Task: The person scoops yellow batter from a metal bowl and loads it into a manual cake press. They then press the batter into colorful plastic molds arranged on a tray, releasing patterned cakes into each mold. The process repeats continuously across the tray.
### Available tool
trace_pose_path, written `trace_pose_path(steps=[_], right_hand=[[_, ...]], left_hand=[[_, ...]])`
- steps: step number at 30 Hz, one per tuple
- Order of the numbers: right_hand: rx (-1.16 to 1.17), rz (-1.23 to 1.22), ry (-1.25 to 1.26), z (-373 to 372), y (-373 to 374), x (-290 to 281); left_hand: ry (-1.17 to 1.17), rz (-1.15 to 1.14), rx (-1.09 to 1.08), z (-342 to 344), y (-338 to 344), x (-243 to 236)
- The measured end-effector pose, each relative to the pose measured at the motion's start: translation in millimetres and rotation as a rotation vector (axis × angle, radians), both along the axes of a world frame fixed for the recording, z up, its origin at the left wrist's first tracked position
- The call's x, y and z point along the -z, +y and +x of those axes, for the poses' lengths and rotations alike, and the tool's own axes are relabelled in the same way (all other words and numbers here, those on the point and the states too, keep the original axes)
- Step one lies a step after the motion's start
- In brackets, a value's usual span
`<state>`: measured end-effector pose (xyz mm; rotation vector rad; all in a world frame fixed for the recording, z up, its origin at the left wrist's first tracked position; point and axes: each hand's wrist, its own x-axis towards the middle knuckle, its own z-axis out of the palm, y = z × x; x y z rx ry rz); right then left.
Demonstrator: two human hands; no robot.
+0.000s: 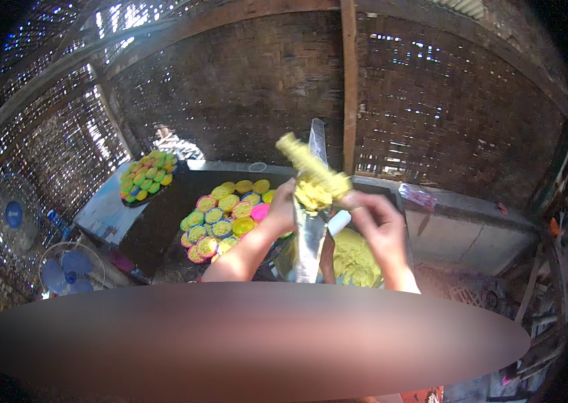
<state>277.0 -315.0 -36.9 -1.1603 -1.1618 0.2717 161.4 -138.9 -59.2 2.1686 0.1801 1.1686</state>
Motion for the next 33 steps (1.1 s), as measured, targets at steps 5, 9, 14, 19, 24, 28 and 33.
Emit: trace_pose_path(steps=[5, 9, 14, 19, 24, 28, 33], right_hand=[[0.209, -0.151, -0.23, 17, -13, 46], [0.37, -0.124, -0.194, 40, -38, 42], [0.636, 0.139, -0.87, 18, -8, 16], [0.482, 0.133, -0.911, 7, -17, 26], [0.243, 0.061, -0.404, 17, -7, 33], [0.644, 0.028, -0.75, 30, 10, 23], [0.556, 0.071, -0.926, 14, -2, 33]], left_hand=[[-0.131, -0.316, 0.089, 6, 41, 24], [-0.142, -0.319, 0.14, 9, 40, 29], [0.053, -0.013, -0.098, 22, 31, 42], [-0.102, -0.829, 0.357, 29, 67, 61], [0.05, -0.351, 0.214, 27, 63, 60], [0.125, 0.01, 0.031, 12, 18, 26], [0.112, -0.291, 0.1, 26, 54, 70]])
